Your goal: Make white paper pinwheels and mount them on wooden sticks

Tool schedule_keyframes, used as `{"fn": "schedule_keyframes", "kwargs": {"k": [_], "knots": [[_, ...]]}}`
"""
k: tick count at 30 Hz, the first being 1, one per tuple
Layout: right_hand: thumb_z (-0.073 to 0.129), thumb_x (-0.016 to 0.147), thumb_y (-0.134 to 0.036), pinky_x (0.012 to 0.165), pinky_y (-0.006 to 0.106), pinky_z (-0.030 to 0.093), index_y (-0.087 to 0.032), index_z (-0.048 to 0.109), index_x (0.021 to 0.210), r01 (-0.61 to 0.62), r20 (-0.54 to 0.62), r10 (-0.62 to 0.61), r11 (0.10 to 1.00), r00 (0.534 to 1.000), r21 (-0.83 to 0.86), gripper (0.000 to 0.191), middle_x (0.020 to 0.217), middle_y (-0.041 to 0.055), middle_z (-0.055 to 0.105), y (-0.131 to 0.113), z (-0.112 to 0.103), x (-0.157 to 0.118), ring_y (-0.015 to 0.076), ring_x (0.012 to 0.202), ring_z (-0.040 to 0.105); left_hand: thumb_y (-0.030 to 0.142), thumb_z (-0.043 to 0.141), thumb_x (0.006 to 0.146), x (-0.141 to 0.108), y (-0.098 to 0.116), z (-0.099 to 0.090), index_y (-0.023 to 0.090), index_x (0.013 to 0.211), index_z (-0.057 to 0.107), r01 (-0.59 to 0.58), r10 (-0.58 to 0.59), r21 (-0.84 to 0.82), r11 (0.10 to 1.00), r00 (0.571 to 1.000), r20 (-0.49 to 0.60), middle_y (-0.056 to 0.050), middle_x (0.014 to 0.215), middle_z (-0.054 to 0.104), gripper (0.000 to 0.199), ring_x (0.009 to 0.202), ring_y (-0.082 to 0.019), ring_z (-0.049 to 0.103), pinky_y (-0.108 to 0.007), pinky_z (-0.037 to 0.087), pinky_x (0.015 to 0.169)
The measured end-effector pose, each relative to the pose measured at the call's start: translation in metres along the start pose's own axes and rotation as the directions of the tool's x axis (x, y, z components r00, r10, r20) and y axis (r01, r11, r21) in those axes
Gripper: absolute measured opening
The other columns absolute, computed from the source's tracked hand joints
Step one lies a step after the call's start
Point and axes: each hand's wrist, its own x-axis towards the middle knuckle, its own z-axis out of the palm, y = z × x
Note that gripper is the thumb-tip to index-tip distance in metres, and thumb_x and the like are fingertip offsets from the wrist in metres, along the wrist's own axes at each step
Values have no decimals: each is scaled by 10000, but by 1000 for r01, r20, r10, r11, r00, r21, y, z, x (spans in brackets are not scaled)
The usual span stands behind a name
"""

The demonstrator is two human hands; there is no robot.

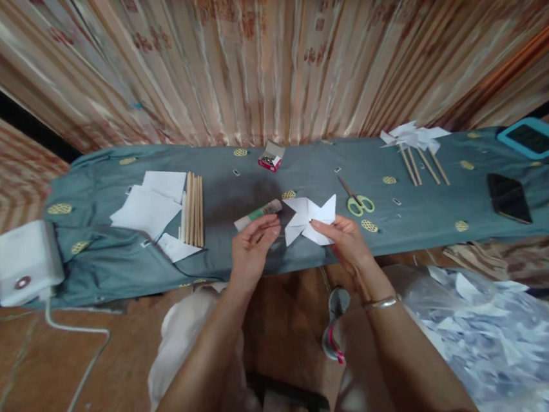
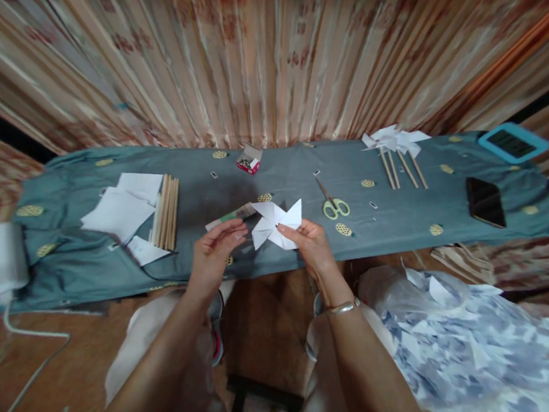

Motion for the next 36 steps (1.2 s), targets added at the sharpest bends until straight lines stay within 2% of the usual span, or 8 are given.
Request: {"fn": "schedule_keyframes", "kwargs": {"k": [4,7,9,11,15,18,25,36], "knots": [[919,434,-324,609,255,520,-202,759,717,1,-28,0,1000,1000,17,347,702,5,773,-2,2,2,129,578,661,344,756,698,0,25,-24,163,930,735,-176,190,243,954,981,-37,-71,942,738,295,863,-181,680,-307,538,815],[914,439,-337,601,272,523,-203,761,732,13,-41,-13,1000,999,7,357,715,14,776,-1,3,2,143,577,664,360,700,745,8,49,-50,162,947,733,-310,378,498,810,925,-39,-73,964,731,285,883,-194,673,-317,535,827],[913,440,-342,603,274,523,-203,758,724,23,-42,-23,1000,999,0,352,718,13,776,-1,2,2,144,580,664,358,641,783,20,61,-70,169,981,727,-325,451,660,678,892,-24,-69,982,731,287,901,-205,666,-335,529,841],[918,432,-343,608,262,518,-204,757,711,19,-39,-18,1000,999,3,351,714,7,775,-1,2,2,133,579,660,319,596,794,36,67,-90,170,999,725,-269,443,805,529,896,9,-74,998,730,284,914,-226,655,-366,521,850],[925,420,-348,619,252,511,-209,762,718,-7,-22,7,1000,1000,12,366,691,0,769,-3,1,0,125,587,660,249,570,802,64,60,-118,171,933,740,-106,351,989,105,934,63,-119,1090,707,229,1111,-339,552,-501,431,952],[918,446,-357,635,266,511,-208,762,727,1,-4,-1,1000,1000,4,354,697,10,770,-4,0,0,136,596,664,293,582,821,73,52,-127,165,959,725,-72,311,996,-50,947,84,-134,1185,665,236,1163,-380,483,-527,415,914],[910,454,-351,618,287,514,-207,761,743,18,-9,-18,1000,1000,6,356,700,16,768,-4,0,1,153,584,660,335,591,810,83,49,-128,174,985,694,-83,308,989,-125,944,118,-147,1151,656,260,1152,-377,462,-489,379,891],[909,465,-333,618,289,514,-201,762,734,-4,-16,4,1000,1000,9,334,683,11,766,-6,1,-1,154,571,665,338,597,748,100,50,-122,181,711,664,-109,301,991,-73,945,126,-132,1024,674,175,1142,-374,450,-490,322,911]]}}
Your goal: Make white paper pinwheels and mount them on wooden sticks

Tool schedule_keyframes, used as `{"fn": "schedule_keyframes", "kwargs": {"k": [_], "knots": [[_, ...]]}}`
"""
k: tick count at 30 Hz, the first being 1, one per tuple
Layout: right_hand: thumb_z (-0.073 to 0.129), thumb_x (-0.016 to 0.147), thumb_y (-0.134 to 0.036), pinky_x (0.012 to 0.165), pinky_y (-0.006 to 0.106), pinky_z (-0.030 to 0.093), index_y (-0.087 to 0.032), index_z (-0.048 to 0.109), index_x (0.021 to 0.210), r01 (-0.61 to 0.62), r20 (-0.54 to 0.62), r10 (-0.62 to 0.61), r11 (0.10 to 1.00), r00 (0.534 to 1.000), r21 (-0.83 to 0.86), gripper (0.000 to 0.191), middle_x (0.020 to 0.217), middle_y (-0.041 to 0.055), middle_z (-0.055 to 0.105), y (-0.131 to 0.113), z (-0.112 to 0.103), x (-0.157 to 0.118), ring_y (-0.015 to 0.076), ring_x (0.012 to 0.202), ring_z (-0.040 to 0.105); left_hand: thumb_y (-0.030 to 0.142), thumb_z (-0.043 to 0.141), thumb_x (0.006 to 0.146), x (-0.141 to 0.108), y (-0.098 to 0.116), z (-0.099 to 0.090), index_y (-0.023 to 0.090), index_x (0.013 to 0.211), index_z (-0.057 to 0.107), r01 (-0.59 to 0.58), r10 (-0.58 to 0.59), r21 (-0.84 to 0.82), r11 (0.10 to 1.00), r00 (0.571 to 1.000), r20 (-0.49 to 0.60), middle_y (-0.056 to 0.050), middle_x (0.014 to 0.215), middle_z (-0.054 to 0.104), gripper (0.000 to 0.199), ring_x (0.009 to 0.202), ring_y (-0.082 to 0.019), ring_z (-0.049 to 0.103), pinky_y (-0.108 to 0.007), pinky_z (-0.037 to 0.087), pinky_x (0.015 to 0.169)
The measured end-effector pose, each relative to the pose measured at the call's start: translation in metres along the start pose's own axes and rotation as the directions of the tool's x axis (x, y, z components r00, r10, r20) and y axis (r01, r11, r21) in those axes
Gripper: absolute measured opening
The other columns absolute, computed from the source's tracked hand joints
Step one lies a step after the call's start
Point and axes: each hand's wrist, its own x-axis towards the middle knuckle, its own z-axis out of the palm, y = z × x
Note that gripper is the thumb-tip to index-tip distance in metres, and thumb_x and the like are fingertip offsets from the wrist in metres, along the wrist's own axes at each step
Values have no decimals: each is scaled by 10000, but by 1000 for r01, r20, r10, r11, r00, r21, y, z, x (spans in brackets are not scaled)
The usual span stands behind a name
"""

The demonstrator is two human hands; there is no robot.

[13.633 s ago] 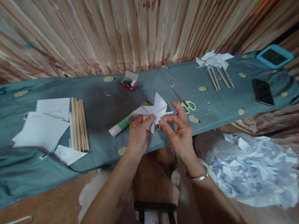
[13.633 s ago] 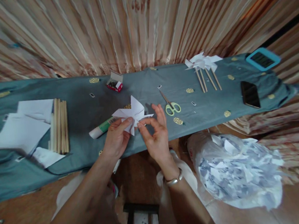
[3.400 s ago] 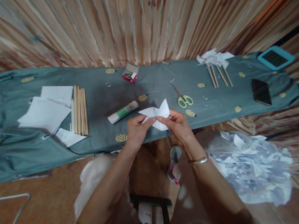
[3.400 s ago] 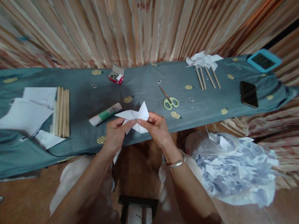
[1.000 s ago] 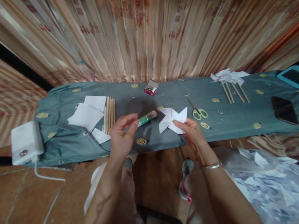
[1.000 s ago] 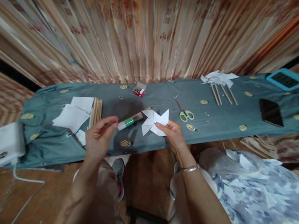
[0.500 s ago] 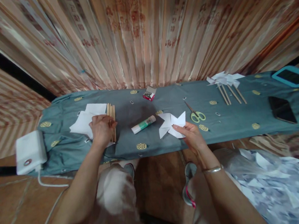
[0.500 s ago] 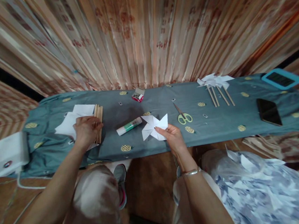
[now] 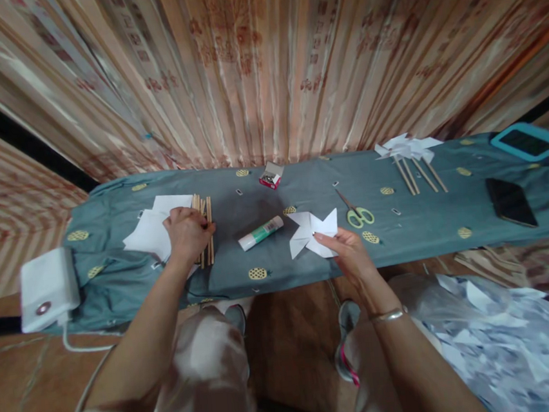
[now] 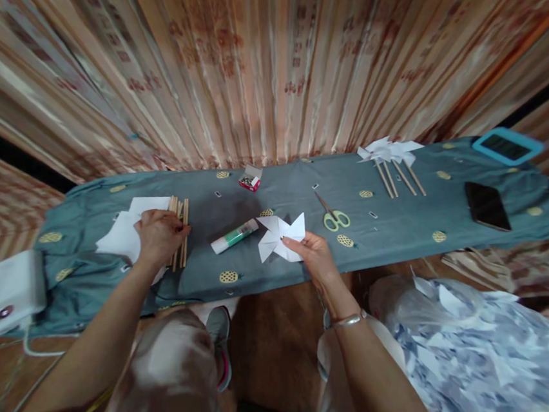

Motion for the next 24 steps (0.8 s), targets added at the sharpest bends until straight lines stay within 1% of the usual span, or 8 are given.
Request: {"fn": "schedule_keyframes", "kwargs": {"k": [6,10,13,14,16,19,21,24], "knots": [[913,454,-335,616,280,508,-201,763,732,1,4,-1,1000,1000,6,344,680,11,765,3,-1,2,148,575,663,273,558,759,0,3,-3,160,695,674,1,-1,-8,1000,1000,17,-122,1019,683,175,1143,-366,459,-490,313,927],[910,460,-343,641,304,521,-204,761,736,12,13,-12,1000,1000,4,343,693,15,768,2,-1,1,161,583,672,247,556,771,-1,4,-7,165,710,676,42,-43,-41,998,999,-28,-135,1033,696,158,1174,-372,468,-522,324,947],[905,468,-337,634,299,532,-207,757,736,23,17,-23,1000,1000,16,333,707,13,771,0,-1,-2,159,583,672,255,569,766,-9,17,-16,170,732,673,39,-70,-212,977,987,-143,-125,1047,701,138,1199,-354,490,-521,332,1009],[904,473,-333,633,296,534,-209,757,743,26,22,-26,999,999,23,332,713,12,773,-1,-2,-3,157,583,672,289,580,773,-15,25,-19,173,757,675,-14,-36,-312,950,987,-154,-117,1039,702,151,1169,-331,528,-494,360,1016],[901,488,-326,631,289,534,-215,759,757,34,34,-35,999,999,38,324,723,9,775,-2,-4,-8,152,582,671,333,566,788,-31,47,-23,180,802,670,-39,-42,-552,833,990,-133,-91,963,710,185,976,-260,636,-420,460,932],[894,510,-323,632,292,530,-220,757,756,39,46,-41,999,998,35,300,728,8,775,-4,-8,-16,155,588,673,476,619,770,-63,87,-20,171,823,648,153,-53,-874,462,988,145,-56,749,699,311,700,-208,682,-335,539,675],[892,516,-325,632,297,528,-221,756,762,42,41,-43,999,998,30,299,725,8,774,-4,-12,-21,158,591,671,513,707,698,-82,113,-11,167,820,633,329,-3,-914,236,941,338,-41,734,699,374,607,-177,677,-294,533,592],[891,521,-325,620,289,517,-218,755,775,49,33,-50,998,998,32,307,722,6,772,-5,-17,-26,151,579,659,544,780,600,-98,144,8,159,797,633,521,61,-853,27,851,521,-12,634,672,457,540,-154,657,-266,525,549]]}}
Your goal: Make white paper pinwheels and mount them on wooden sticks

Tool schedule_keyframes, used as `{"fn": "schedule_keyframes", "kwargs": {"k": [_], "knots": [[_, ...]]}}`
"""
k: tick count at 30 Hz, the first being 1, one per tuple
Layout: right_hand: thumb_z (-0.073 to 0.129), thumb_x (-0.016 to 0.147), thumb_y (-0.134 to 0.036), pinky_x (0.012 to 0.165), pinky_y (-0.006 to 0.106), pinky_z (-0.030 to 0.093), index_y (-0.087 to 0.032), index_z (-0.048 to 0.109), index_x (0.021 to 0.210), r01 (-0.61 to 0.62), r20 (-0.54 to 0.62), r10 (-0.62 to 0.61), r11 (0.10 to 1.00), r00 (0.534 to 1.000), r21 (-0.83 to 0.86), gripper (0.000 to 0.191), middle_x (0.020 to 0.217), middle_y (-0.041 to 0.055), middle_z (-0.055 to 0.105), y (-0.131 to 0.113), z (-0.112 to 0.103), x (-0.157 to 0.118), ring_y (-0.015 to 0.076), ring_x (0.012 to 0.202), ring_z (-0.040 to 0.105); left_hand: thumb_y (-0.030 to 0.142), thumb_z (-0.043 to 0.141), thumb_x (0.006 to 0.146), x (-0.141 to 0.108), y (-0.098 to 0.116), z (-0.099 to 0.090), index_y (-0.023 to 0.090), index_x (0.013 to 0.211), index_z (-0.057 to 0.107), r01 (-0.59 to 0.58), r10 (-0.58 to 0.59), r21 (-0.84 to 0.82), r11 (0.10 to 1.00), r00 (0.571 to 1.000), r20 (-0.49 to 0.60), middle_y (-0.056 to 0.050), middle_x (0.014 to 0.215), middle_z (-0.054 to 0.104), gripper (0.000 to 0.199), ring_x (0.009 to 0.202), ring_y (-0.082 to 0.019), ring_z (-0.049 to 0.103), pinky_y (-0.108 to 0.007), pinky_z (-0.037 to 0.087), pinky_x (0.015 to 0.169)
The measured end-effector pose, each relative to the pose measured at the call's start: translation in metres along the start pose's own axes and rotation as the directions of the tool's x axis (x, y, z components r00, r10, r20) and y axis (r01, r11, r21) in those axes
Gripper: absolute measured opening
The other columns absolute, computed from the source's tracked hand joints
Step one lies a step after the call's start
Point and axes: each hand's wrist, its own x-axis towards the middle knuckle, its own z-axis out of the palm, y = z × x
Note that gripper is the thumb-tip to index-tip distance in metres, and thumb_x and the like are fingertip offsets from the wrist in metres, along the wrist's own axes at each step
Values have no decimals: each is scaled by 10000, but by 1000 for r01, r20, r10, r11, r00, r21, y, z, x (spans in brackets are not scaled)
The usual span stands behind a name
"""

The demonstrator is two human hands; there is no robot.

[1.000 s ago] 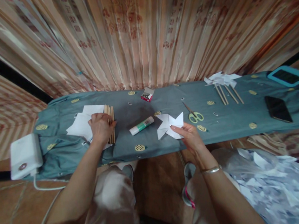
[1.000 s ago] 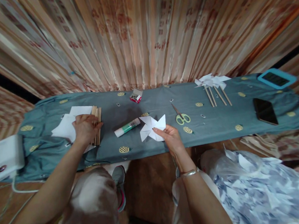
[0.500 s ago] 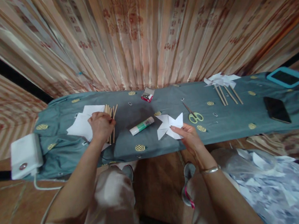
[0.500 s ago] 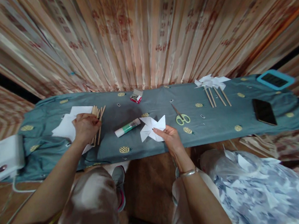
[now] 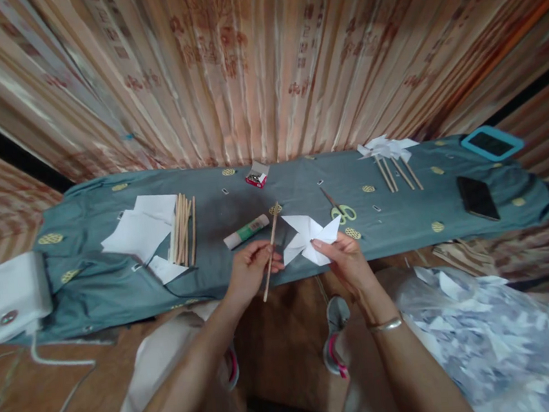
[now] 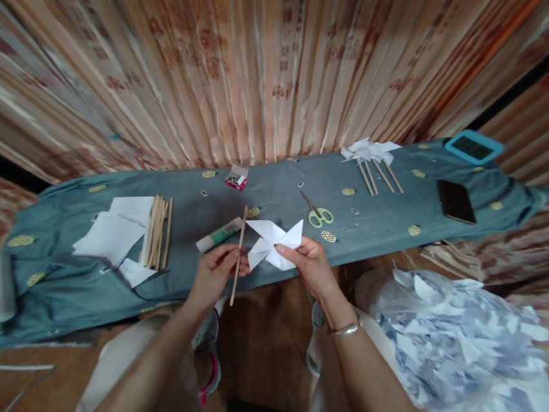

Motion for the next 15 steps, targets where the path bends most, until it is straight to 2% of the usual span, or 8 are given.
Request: {"fn": "schedule_keyframes", "kwargs": {"k": [3,6,11,15], "knots": [[885,539,-320,606,273,507,-217,754,778,9,9,-9,1000,1000,-5,291,728,4,771,-2,-5,-2,138,568,647,533,814,543,5,-15,19,161,762,637,101,-99,-85,991,995,32,19,587,639,466,518,-147,644,-251,510,522],[884,544,-313,611,269,515,-227,756,782,16,-21,-16,1000,1000,-1,283,721,-4,767,-4,-11,-2,132,565,641,504,815,555,9,-23,27,162,740,644,148,-139,-106,983,986,87,27,550,618,424,473,-118,589,-223,457,482],[888,531,-327,584,270,515,-250,763,795,12,-95,-16,999,995,-46,303,719,-14,760,-6,-18,-5,135,564,628,531,778,608,7,-33,33,155,758,652,216,-200,-116,970,971,130,66,414,478,424,354,-48,349,-182,235,388],[859,586,-371,556,270,501,-244,755,744,45,-93,-66,977,993,-209,228,674,-13,732,-8,-22,-13,138,550,599,592,755,624,-2,-36,32,152,850,673,246,-233,-62,967,959,164,58,455,499,501,343,-43,313,-198,185,393]]}}
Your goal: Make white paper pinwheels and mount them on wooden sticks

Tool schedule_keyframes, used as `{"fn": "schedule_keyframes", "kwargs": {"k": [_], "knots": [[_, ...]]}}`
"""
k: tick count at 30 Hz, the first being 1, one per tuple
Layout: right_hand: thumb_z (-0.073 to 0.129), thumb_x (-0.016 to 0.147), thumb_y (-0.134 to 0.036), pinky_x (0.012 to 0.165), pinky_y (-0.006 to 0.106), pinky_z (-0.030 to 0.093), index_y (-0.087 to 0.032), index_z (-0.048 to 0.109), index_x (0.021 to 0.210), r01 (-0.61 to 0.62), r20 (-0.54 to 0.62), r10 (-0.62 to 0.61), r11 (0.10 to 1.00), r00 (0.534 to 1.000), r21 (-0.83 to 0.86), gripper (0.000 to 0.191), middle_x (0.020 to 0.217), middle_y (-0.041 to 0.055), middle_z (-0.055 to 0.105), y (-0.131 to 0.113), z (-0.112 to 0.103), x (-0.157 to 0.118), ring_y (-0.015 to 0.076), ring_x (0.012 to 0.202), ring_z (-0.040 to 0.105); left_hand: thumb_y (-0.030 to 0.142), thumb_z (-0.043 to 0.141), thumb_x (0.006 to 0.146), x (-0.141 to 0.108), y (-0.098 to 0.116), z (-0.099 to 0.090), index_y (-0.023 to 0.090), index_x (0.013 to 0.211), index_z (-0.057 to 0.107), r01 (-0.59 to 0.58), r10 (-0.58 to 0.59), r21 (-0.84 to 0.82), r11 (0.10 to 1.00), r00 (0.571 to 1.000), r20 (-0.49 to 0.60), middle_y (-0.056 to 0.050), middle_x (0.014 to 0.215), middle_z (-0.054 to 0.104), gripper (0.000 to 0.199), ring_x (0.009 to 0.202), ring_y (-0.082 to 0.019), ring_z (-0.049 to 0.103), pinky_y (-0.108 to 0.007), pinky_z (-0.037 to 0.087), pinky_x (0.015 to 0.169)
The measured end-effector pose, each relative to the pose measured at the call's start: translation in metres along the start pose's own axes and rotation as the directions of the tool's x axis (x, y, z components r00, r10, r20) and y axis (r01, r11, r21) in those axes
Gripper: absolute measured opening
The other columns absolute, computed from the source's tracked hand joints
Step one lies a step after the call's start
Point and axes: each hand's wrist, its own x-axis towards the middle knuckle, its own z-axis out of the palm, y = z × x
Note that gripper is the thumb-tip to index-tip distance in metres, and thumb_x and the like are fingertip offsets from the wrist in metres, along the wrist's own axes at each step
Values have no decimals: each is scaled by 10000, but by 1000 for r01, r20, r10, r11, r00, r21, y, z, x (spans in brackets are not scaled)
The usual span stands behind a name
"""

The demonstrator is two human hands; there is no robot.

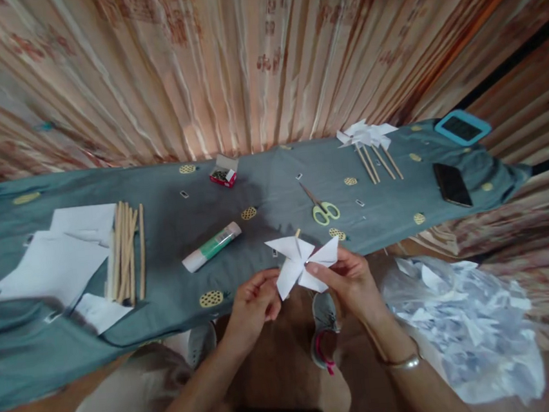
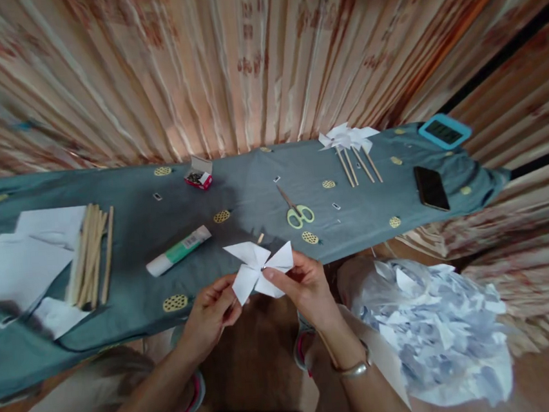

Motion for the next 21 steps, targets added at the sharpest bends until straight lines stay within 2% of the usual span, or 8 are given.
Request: {"fn": "schedule_keyframes", "kwargs": {"k": [3,6,8,10,14,18,21], "knots": [[779,718,-348,552,249,474,-233,735,734,92,44,-84,971,995,-223,124,631,-18,685,-3,-2,-8,132,563,582,594,730,665,-8,1,-4,147,842,700,54,-55,50,997,998,20,47,429,489,481,371,-55,334,-203,208,419],[706,801,-284,550,231,455,-236,721,793,237,108,-211,877,972,-418,51,692,-15,684,-7,-3,-14,126,601,590,570,736,677,-14,2,-8,153,783,721,60,-61,79,995,998,7,35,426,491,431,394,-59,334,-211,216,431],[674,828,-218,605,233,471,-241,701,824,372,176,-329,778,928,-506,36,743,-13,691,-8,-3,-16,127,664,607,562,734,685,-16,2,-10,167,750,730,63,-63,88,994,998,5,28,443,501,401,397,-60,335,-217,215,428],[638,841,-141,659,242,485,-247,675,873,485,250,-421,677,872,-553,117,785,-10,696,-8,-3,-16,133,721,617,570,735,683,-18,2,-11,183,727,732,82,-82,81,993,997,3,26,454,505,389,395,-63,342,-219,209,421],[559,833,-31,708,273,506,-250,631,986,585,326,-502,544,801,-601,276,867,12,701,-4,-3,-15,154,791,623,601,739,665,-19,-1,-10,198,677,715,125,-124,65,990,992,-14,38,423,458,403,386,-71,346,-217,187,406],[543,829,-9,725,278,511,-238,626,1001,597,330,-518,523,789,-608,297,888,23,701,-5,-2,-17,156,811,622,626,722,674,-17,-8,-12,185,643,691,131,-131,65,989,991,-1,51,404,421,444,362,-54,295,-215,173,400],[588,847,-65,696,268,507,-240,644,972,555,292,-484,600,825,-576,222,856,9,698,-9,0,-22,148,779,628,624,720,678,-16,-11,-14,169,625,670,147,-147,41,988,989,-4,54,416,427,460,363,-43,293,-205,176,402]]}}
